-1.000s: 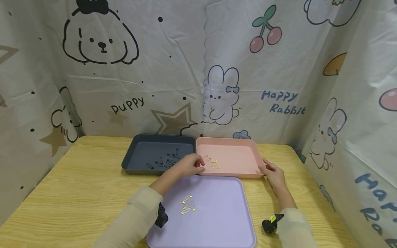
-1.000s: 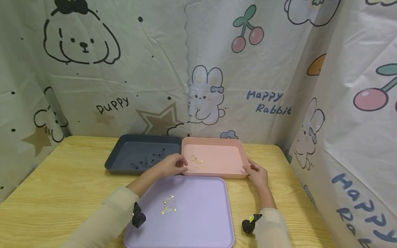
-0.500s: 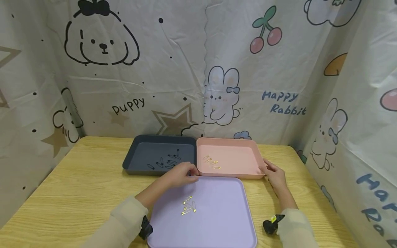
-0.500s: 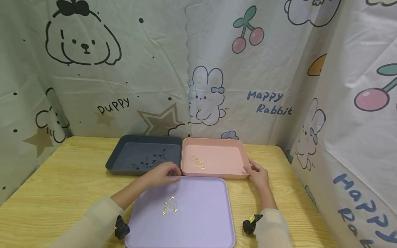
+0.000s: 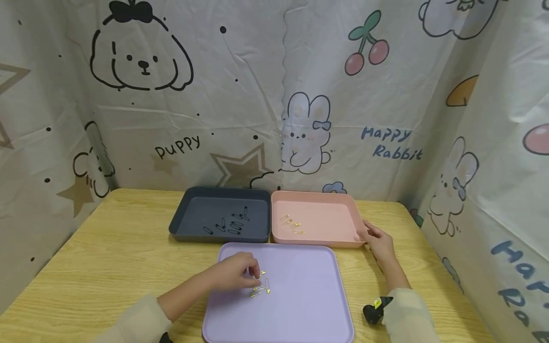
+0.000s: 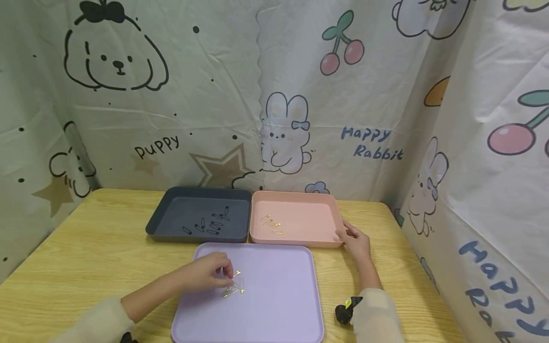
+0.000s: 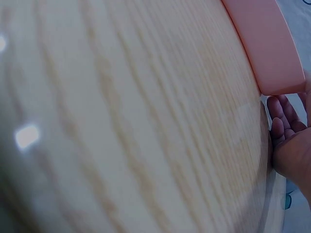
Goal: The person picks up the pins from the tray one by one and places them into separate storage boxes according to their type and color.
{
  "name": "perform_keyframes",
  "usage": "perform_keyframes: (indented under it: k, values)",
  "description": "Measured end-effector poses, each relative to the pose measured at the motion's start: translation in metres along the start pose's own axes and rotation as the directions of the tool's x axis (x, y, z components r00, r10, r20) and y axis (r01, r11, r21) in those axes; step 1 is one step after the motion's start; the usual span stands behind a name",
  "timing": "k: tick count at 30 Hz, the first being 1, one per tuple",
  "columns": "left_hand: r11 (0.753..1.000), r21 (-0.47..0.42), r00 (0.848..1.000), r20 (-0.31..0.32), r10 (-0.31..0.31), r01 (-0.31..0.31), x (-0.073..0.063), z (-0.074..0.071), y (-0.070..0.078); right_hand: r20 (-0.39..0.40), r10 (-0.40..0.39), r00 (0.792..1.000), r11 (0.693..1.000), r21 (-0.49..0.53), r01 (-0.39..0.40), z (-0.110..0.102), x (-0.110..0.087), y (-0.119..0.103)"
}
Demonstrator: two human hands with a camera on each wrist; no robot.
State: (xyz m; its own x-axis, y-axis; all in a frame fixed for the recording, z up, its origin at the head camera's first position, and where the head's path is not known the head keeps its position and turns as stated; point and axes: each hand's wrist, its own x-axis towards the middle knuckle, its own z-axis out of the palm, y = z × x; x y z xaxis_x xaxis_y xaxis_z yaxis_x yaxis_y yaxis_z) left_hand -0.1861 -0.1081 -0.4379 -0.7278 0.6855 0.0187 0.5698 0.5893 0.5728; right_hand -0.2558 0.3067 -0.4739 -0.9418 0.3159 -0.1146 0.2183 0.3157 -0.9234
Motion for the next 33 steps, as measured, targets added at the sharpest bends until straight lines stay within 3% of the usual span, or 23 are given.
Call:
perform_keyframes:
  k: [5, 10, 26, 33]
  values:
    - [0.999, 0.038, 1.0, 0.031, 0.003, -0.004, -0.023, 0.007, -0.001, 0.007, 0.0, 1.0, 1.0, -0.014, 0.0, 0.0, -0.002, -0.001]
    - [0.996, 0.082, 1.0, 0.014, -0.019, 0.018, -0.033, 0.012, 0.002, 0.004, 0.038, 0.999, 0.999, -0.012, -0.038, -0.001, -0.004, 0.0]
    - [0.964, 0.266, 0.998, -0.066, 0.012, 0.006, -0.03, 0.017, 0.014, 0.018, 0.036, 0.999, 0.999, -0.018, -0.036, 0.0, -0.005, -0.003]
    - [0.966, 0.256, 0.998, -0.063, -0.009, 0.025, -0.028, 0.016, 0.014, 0.022, 0.034, 0.999, 0.999, -0.018, -0.034, 0.0, -0.004, -0.005]
